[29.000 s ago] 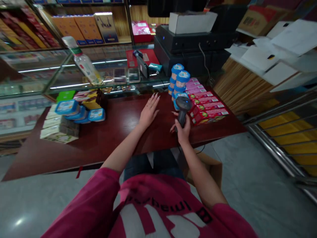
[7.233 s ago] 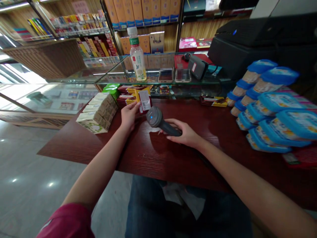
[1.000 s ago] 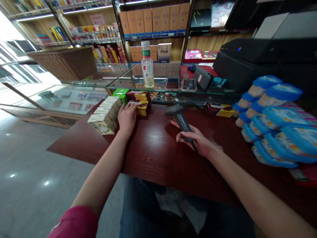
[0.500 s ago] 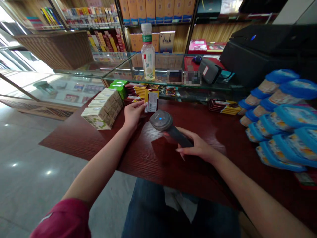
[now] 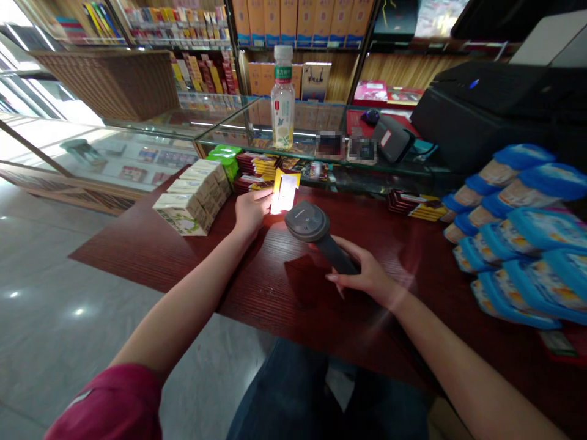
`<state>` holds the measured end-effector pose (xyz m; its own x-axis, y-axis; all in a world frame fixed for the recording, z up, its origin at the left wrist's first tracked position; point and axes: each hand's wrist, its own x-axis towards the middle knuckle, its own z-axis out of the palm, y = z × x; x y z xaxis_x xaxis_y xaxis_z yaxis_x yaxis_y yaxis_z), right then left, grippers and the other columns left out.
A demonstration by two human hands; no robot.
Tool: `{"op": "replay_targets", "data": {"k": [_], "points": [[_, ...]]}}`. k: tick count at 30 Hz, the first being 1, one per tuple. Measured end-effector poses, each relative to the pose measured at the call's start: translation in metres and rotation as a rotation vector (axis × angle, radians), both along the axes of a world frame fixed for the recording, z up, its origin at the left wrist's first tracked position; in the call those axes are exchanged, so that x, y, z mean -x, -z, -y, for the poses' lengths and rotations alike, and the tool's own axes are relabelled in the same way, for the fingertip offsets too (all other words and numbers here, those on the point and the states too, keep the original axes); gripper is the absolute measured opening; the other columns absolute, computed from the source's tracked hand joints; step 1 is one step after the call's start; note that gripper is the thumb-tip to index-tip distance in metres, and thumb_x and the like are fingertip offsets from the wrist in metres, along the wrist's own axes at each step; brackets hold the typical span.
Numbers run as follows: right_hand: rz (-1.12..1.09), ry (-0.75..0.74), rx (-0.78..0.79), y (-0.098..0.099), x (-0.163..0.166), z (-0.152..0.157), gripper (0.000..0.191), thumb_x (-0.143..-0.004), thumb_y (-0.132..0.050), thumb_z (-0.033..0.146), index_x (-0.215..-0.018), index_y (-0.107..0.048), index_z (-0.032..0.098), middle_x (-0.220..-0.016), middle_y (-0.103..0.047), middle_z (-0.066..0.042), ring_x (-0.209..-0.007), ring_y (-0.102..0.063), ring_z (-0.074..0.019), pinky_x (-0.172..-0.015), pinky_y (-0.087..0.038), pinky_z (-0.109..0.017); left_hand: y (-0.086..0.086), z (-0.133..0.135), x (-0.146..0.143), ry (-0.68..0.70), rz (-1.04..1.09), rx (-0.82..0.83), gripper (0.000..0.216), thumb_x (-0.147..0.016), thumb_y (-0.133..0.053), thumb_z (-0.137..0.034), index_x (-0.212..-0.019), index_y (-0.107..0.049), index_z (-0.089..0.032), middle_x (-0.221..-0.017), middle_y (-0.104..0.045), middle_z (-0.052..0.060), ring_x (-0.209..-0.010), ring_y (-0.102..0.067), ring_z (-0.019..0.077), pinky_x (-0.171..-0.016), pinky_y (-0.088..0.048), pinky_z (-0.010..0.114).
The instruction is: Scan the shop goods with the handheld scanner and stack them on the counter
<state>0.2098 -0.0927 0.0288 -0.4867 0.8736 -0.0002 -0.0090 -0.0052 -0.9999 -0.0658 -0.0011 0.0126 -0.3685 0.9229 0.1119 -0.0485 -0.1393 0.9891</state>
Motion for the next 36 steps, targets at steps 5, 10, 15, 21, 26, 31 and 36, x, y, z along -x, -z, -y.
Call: {"op": "replay_targets", "data": {"k": [5,10,15,21,26,31,36], "points": [[-0.048,0.006,0.019,0.001,0.0,0.001,0.075,-0.069,-0.091,0.024,-0.14,-0.069,0.027,-0.136,-0.073,-0.011,-0.067,-0.066,-0.0149,-0.05,-0.054,-0.027,0.003,-0.002,0.003,0.002,0.0,-0.014,0.042,-0.071,-0.09,-0.033,-0.107,-0.083,-0.013,-0.093,-0.083,0.009,-0.08,-0.078,0.0227,-0.078,-0.065,0.037],[-0.102,0.217,-0.022,-0.003,-0.008,0.007,0.07,-0.073,-0.089,0.031,-0.14,-0.067,0.027,-0.144,-0.069,-0.011,-0.058,-0.06,-0.0098,-0.049,-0.053,-0.027,0.001,-0.001,-0.003,-0.076,-0.225,-0.14,0.03,-0.076,-0.087,-0.032,-0.102,-0.085,-0.018,-0.1,-0.084,0.008,-0.093,-0.079,0.024,-0.092,-0.062,0.037],[-0.075,0.483,-0.004,-0.003,-0.054,0.022,0.058,-0.077,-0.085,0.042,-0.13,-0.072,0.022,-0.14,-0.071,-0.015,-0.045,-0.062,-0.0105,-0.044,-0.056,-0.031,-0.014,0.003,-0.047,0.019,-0.581,-0.33,0.022,-0.089,-0.076,-0.035,-0.107,-0.085,-0.024,-0.103,-0.084,0.004,-0.095,-0.078,0.023,-0.091,-0.06,0.032],[-0.05,0.608,0.046,0.001,-0.114,0.051,0.054,-0.076,-0.086,0.045,-0.121,-0.074,0.017,-0.134,-0.074,-0.018,-0.043,-0.066,-0.0134,-0.041,-0.055,-0.029,-0.033,-0.019,-0.152,0.259,-1.076,-0.628,0.027,-0.102,-0.059,-0.026,-0.118,-0.08,-0.026,-0.118,-0.081,0.005,-0.11,-0.075,0.0212,-0.097,-0.057,0.031],[-0.087,0.691,0.03,0.015,-0.131,0.064,0.059,-0.076,-0.087,0.046,-0.126,-0.072,0.019,-0.13,-0.076,-0.016,-0.044,-0.067,-0.0139,-0.045,-0.058,-0.031,-0.029,-0.047,-0.234,0.385,-1.351,-0.764,0.033,-0.105,-0.052,-0.022,-0.128,-0.075,-0.021,-0.126,-0.078,0.011,-0.12,-0.071,0.0254,-0.099,-0.057,0.036],[-0.112,0.705,0.029,0.023,-0.133,0.062,0.063,-0.077,-0.086,0.044,-0.133,-0.069,0.02,-0.129,-0.076,-0.015,-0.045,-0.069,-0.0148,-0.045,-0.058,-0.03,-0.016,-0.058,-0.274,0.442,-1.434,-0.697,0.037,-0.102,-0.054,-0.014,-0.133,-0.073,-0.019,-0.133,-0.074,0.014,-0.125,-0.07,0.0286,-0.102,-0.058,0.041],[-0.163,0.755,0.043,0.024,-0.132,0.06,0.057,-0.077,-0.084,0.046,-0.126,-0.071,0.02,-0.134,-0.074,-0.016,-0.044,-0.068,-0.0148,-0.043,-0.057,-0.031,-0.005,-0.066,-0.292,0.43,-1.465,-0.612,0.042,-0.103,-0.051,-0.014,-0.141,-0.068,-0.018,-0.139,-0.07,0.015,-0.12,-0.073,0.0311,-0.099,-0.059,0.043]]}}
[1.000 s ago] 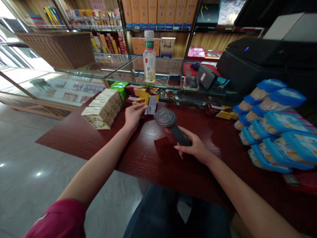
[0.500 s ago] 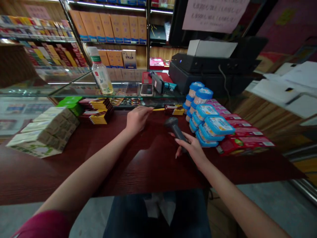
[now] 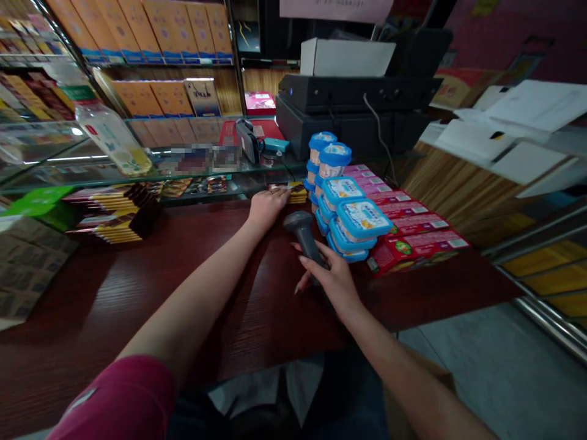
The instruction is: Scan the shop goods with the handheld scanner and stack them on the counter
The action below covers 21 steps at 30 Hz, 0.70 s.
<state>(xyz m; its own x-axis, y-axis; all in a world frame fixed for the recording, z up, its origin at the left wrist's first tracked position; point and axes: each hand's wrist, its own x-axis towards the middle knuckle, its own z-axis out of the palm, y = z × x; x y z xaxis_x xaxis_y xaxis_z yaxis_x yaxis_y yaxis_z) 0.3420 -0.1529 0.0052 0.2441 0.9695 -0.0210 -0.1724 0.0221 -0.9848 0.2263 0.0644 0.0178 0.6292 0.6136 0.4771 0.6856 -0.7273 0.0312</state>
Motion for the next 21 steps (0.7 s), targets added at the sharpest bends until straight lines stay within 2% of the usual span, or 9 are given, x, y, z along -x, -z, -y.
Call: {"op": "replay_targets", "data": {"k": [3,5,7,9,12,15,17,19,21], "points": [[0.007,0.036,-0.006,0.001,0.0,-0.001,0.057,-0.077,-0.083,0.048,-0.126,-0.071,0.02,-0.134,-0.074,-0.016,-0.043,-0.067,-0.0138,-0.042,-0.056,-0.031,0.002,-0.004,-0.005,-0.017,-0.005,0.019,0.044,-0.104,-0.048,-0.014,-0.143,-0.067,-0.019,-0.142,-0.068,0.014,-0.124,-0.072,0.0308,-0.102,-0.058,0.043],[0.016,0.044,-0.013,0.001,-0.001,-0.001,0.063,-0.079,-0.082,0.051,-0.132,-0.068,0.021,-0.132,-0.074,-0.016,-0.043,-0.067,-0.0135,-0.043,-0.056,-0.031,0.002,-0.003,-0.003,0.026,-0.002,0.023,0.046,-0.104,-0.046,-0.013,-0.146,-0.064,-0.019,-0.147,-0.065,0.013,-0.131,-0.068,0.0281,-0.112,-0.053,0.043],[0.025,0.029,-0.012,0.0,-0.002,0.001,0.071,-0.08,-0.081,0.055,-0.14,-0.063,0.021,-0.131,-0.075,-0.016,-0.044,-0.067,-0.0136,-0.044,-0.056,-0.031,0.002,0.001,0.008,0.09,0.006,-0.004,0.051,-0.103,-0.045,-0.013,-0.153,-0.056,-0.018,-0.156,-0.057,0.013,-0.143,-0.059,0.0256,-0.126,-0.039,0.047],[0.047,0.001,-0.014,-0.002,-0.001,0.003,0.076,-0.081,-0.08,0.058,-0.145,-0.059,0.022,-0.131,-0.075,-0.017,-0.045,-0.067,-0.0134,-0.044,-0.055,-0.031,0.001,0.008,0.031,0.123,0.023,-0.049,0.057,-0.103,-0.044,-0.014,-0.159,-0.046,-0.017,-0.165,-0.046,0.012,-0.152,-0.047,0.0242,-0.133,-0.023,0.052],[0.073,-0.046,-0.046,-0.006,0.01,0.003,0.076,-0.083,-0.081,0.056,-0.149,-0.057,0.024,-0.135,-0.073,-0.017,-0.046,-0.066,-0.0122,-0.046,-0.054,-0.031,0.0,0.024,0.09,0.048,0.076,-0.097,0.063,-0.102,-0.041,-0.013,-0.165,-0.037,-0.02,-0.171,-0.037,0.01,-0.159,-0.035,0.0221,-0.136,-0.016,0.049],[0.022,-0.135,-0.061,-0.012,0.036,-0.006,0.077,-0.085,-0.081,0.05,-0.153,-0.053,0.026,-0.135,-0.074,-0.017,-0.049,-0.064,-0.0115,-0.052,-0.056,-0.033,-0.002,0.042,0.167,-0.154,0.192,-0.139,0.071,-0.097,-0.04,-0.009,-0.167,-0.032,-0.022,-0.173,-0.033,0.008,-0.162,-0.026,0.0214,-0.136,-0.016,0.047],[-0.034,-0.252,-0.034,-0.019,0.061,-0.017,0.08,-0.085,-0.083,0.047,-0.155,-0.05,0.026,-0.132,-0.075,-0.016,-0.05,-0.063,-0.0117,-0.053,-0.056,-0.034,-0.003,0.054,0.221,-0.297,0.272,-0.167,0.078,-0.092,-0.04,-0.005,-0.167,-0.031,-0.022,-0.174,-0.031,0.008,-0.163,-0.023,0.0208,-0.136,-0.017,0.047],[-0.077,-0.398,0.004,-0.028,0.088,-0.029,0.08,-0.084,-0.083,0.043,-0.155,-0.051,0.024,-0.133,-0.074,-0.016,-0.054,-0.064,-0.012,-0.055,-0.056,-0.033,-0.003,0.064,0.27,-0.411,0.308,-0.169,0.082,-0.087,-0.042,-0.004,-0.166,-0.033,-0.023,-0.173,-0.032,0.008,-0.163,-0.024,0.0204,-0.136,-0.016,0.047],[-0.098,-0.515,0.024,-0.038,0.112,-0.04,0.075,-0.085,-0.082,0.039,-0.153,-0.055,0.023,-0.136,-0.073,-0.016,-0.058,-0.065,-0.0122,-0.057,-0.056,-0.033,-0.001,0.073,0.31,-0.516,0.309,-0.131,0.081,-0.086,-0.045,-0.005,-0.164,-0.037,-0.022,-0.17,-0.04,0.01,-0.161,-0.032,0.0226,-0.136,-0.014,0.051]]}}
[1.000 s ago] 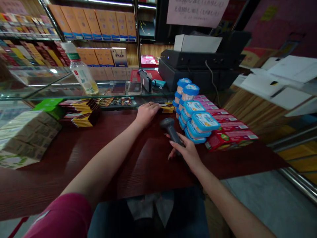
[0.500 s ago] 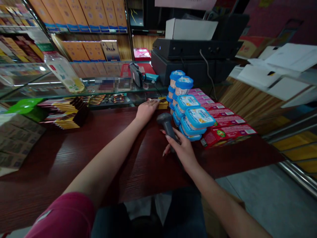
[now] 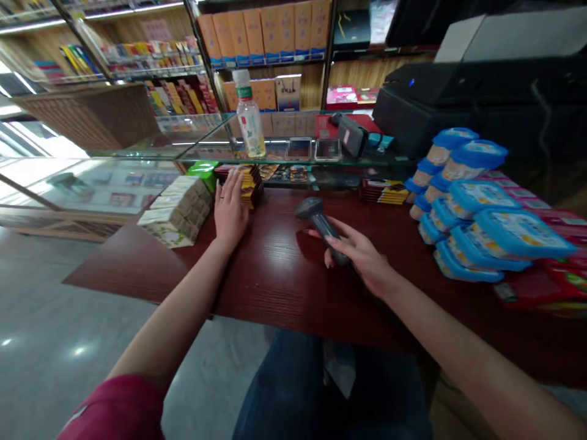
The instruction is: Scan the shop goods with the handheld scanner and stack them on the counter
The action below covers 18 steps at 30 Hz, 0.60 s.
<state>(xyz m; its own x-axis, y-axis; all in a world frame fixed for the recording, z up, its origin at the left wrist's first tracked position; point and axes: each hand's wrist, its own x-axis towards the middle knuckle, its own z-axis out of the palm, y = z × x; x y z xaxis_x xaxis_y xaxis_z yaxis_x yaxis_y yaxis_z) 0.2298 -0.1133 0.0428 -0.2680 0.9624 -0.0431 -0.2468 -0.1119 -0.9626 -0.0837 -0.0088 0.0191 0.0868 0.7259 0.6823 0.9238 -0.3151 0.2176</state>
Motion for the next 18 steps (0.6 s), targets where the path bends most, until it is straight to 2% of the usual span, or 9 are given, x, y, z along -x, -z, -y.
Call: {"op": "replay_targets", "data": {"k": [3,6,10,14,18], "points": [[-0.005,-0.085,-0.019,-0.007,0.025,-0.013,0.072,-0.083,-0.081,0.033,-0.15,-0.058,0.024,-0.135,-0.074,-0.015,-0.058,-0.064,-0.0113,-0.056,-0.055,-0.031,0.006,0.006,0.032,-0.12,0.021,0.092,0.071,-0.089,-0.046,-0.007,-0.159,-0.046,-0.018,-0.162,-0.05,0.015,-0.156,-0.042,0.0275,-0.134,-0.015,0.06],[0.004,-0.138,-0.057,-0.002,0.033,-0.021,0.067,-0.08,-0.081,0.031,-0.144,-0.064,0.023,-0.132,-0.075,-0.014,-0.051,-0.059,-0.0088,-0.049,-0.05,-0.028,0.01,0.003,0.035,-0.099,-0.014,0.12,0.061,-0.093,-0.044,-0.008,-0.153,-0.055,-0.017,-0.158,-0.055,0.015,-0.156,-0.041,0.0279,-0.133,-0.019,0.061],[-0.004,-0.232,-0.051,0.012,0.027,-0.02,0.056,-0.08,-0.078,0.037,-0.133,-0.07,0.02,-0.132,-0.075,-0.017,-0.042,-0.051,-0.0057,-0.036,-0.037,-0.024,0.009,-0.007,0.03,-0.031,-0.027,0.08,0.042,-0.101,-0.046,-0.014,-0.134,-0.071,-0.019,-0.142,-0.07,0.012,-0.144,-0.057,0.0273,-0.132,-0.026,0.057],[0.01,-0.269,-0.039,0.014,0.021,-0.015,0.059,-0.079,-0.079,0.04,-0.132,-0.07,0.017,-0.132,-0.074,-0.019,-0.041,-0.053,-0.0066,-0.033,-0.035,-0.024,0.006,-0.007,0.029,0.071,0.044,0.001,0.027,-0.101,-0.058,-0.019,-0.113,-0.081,-0.027,-0.125,-0.079,0.003,-0.134,-0.066,0.0253,-0.13,-0.033,0.053],[0.008,-0.243,-0.057,0.013,0.02,-0.016,0.056,-0.081,-0.079,0.041,-0.13,-0.072,0.016,-0.131,-0.074,-0.019,-0.041,-0.054,-0.006,-0.033,-0.037,-0.024,0.006,0.001,0.016,0.128,0.336,-0.11,0.024,-0.101,-0.062,-0.023,-0.116,-0.08,-0.026,-0.123,-0.08,0.003,-0.12,-0.074,0.0217,-0.112,-0.054,0.039]]}}
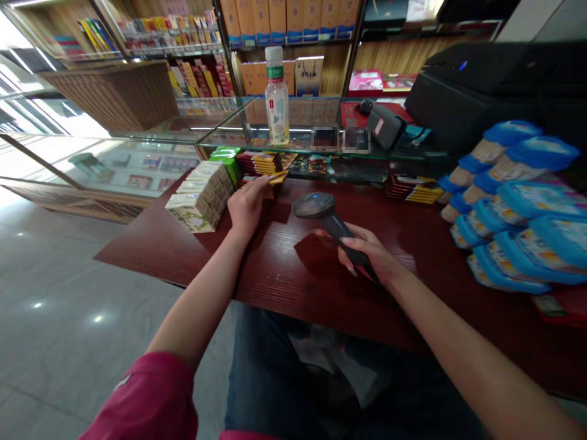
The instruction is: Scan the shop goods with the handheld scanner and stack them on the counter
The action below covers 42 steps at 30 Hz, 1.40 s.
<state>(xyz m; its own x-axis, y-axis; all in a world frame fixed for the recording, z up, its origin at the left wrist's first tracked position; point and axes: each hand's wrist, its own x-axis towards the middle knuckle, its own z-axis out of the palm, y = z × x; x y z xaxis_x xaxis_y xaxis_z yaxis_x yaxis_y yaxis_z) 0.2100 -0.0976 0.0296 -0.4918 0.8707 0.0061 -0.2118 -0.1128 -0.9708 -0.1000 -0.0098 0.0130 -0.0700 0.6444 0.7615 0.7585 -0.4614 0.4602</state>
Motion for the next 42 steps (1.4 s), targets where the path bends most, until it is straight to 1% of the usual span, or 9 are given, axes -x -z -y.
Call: {"op": "replay_targets", "data": {"k": [4,10,15,20,25,31,36,39,42], "points": [[-0.03,0.029,0.01,0.003,0.002,0.001,0.054,-0.081,-0.081,0.039,-0.13,-0.071,0.02,-0.135,-0.073,-0.017,-0.043,-0.057,-0.0068,-0.033,-0.039,-0.023,0.005,0.004,-0.019,-0.022,0.451,-0.046,0.022,-0.097,-0.069,-0.031,-0.114,-0.08,-0.023,-0.111,-0.082,0.003,-0.107,-0.078,0.0207,-0.101,-0.06,0.033],[0.018,-0.008,0.001,0.003,0.006,0.004,0.062,-0.077,-0.087,0.037,-0.133,-0.069,0.019,-0.129,-0.076,-0.017,-0.042,-0.057,-0.0078,-0.033,-0.044,-0.024,0.017,-0.002,-0.037,0.17,0.753,0.216,0.026,-0.086,-0.08,-0.034,-0.106,-0.082,-0.018,-0.107,-0.083,0.007,-0.1,-0.079,0.0247,-0.092,-0.064,0.038],[0.048,-0.046,0.01,0.007,0.008,0.003,0.064,-0.077,-0.089,0.038,-0.134,-0.069,0.019,-0.125,-0.077,-0.017,-0.041,-0.058,-0.0083,-0.034,-0.045,-0.024,0.02,-0.002,-0.039,0.182,0.802,0.295,0.025,-0.084,-0.08,-0.032,-0.105,-0.083,-0.018,-0.104,-0.083,0.007,-0.099,-0.08,0.0255,-0.09,-0.065,0.039],[0.069,0.013,0.0,0.013,0.007,0.002,0.062,-0.077,-0.089,0.037,-0.134,-0.07,0.022,-0.121,-0.079,-0.015,-0.04,-0.057,-0.0085,-0.032,-0.044,-0.025,0.019,-0.002,-0.04,0.158,0.793,0.329,0.027,-0.089,-0.076,-0.029,-0.112,-0.081,-0.017,-0.109,-0.083,0.009,-0.098,-0.079,0.0239,-0.084,-0.066,0.036],[0.077,0.021,-0.009,0.007,0.008,0.004,0.063,-0.076,-0.087,0.037,-0.135,-0.07,0.021,-0.124,-0.078,-0.016,-0.04,-0.056,-0.0084,-0.032,-0.044,-0.025,0.02,-0.005,-0.04,0.131,0.8,0.342,0.028,-0.09,-0.074,-0.027,-0.115,-0.08,-0.017,-0.109,-0.082,0.009,-0.093,-0.079,0.0218,-0.079,-0.066,0.034],[0.043,0.221,-0.073,-0.001,0.003,0.003,0.062,-0.08,-0.085,0.041,-0.137,-0.069,0.022,-0.133,-0.075,-0.017,-0.044,-0.057,-0.0087,-0.039,-0.048,-0.028,0.011,0.003,-0.036,0.062,0.627,0.217,0.026,-0.087,-0.076,-0.032,-0.107,-0.082,-0.017,-0.105,-0.083,0.008,-0.098,-0.079,0.0244,-0.092,-0.063,0.037],[0.005,0.469,-0.08,-0.002,-0.038,0.015,0.066,-0.078,-0.087,0.036,-0.14,-0.068,0.023,-0.143,-0.069,-0.016,-0.053,-0.06,-0.0087,-0.053,-0.057,-0.031,-0.001,0.015,-0.048,0.105,0.217,0.075,0.022,-0.095,-0.066,-0.032,-0.11,-0.079,-0.021,-0.11,-0.082,0.005,-0.102,-0.077,0.0217,-0.098,-0.06,0.034],[0.024,0.569,-0.027,0.001,-0.071,0.034,0.072,-0.074,-0.089,0.031,-0.142,-0.066,0.022,-0.14,-0.071,-0.016,-0.056,-0.062,-0.0102,-0.058,-0.059,-0.033,-0.009,0.01,-0.075,0.197,-0.058,0.003,0.023,-0.101,-0.058,-0.033,-0.112,-0.077,-0.025,-0.114,-0.081,0.005,-0.106,-0.076,0.021,-0.1,-0.059,0.033],[0.031,0.653,0.024,0.004,-0.098,0.054,0.07,-0.074,-0.088,0.033,-0.14,-0.068,0.021,-0.138,-0.072,-0.016,-0.055,-0.065,-0.0119,-0.057,-0.058,-0.033,-0.019,-0.007,-0.125,0.368,-0.244,-0.07,0.028,-0.107,-0.05,-0.033,-0.119,-0.074,-0.025,-0.119,-0.079,0.007,-0.112,-0.073,0.0204,-0.102,-0.057,0.033]]}}
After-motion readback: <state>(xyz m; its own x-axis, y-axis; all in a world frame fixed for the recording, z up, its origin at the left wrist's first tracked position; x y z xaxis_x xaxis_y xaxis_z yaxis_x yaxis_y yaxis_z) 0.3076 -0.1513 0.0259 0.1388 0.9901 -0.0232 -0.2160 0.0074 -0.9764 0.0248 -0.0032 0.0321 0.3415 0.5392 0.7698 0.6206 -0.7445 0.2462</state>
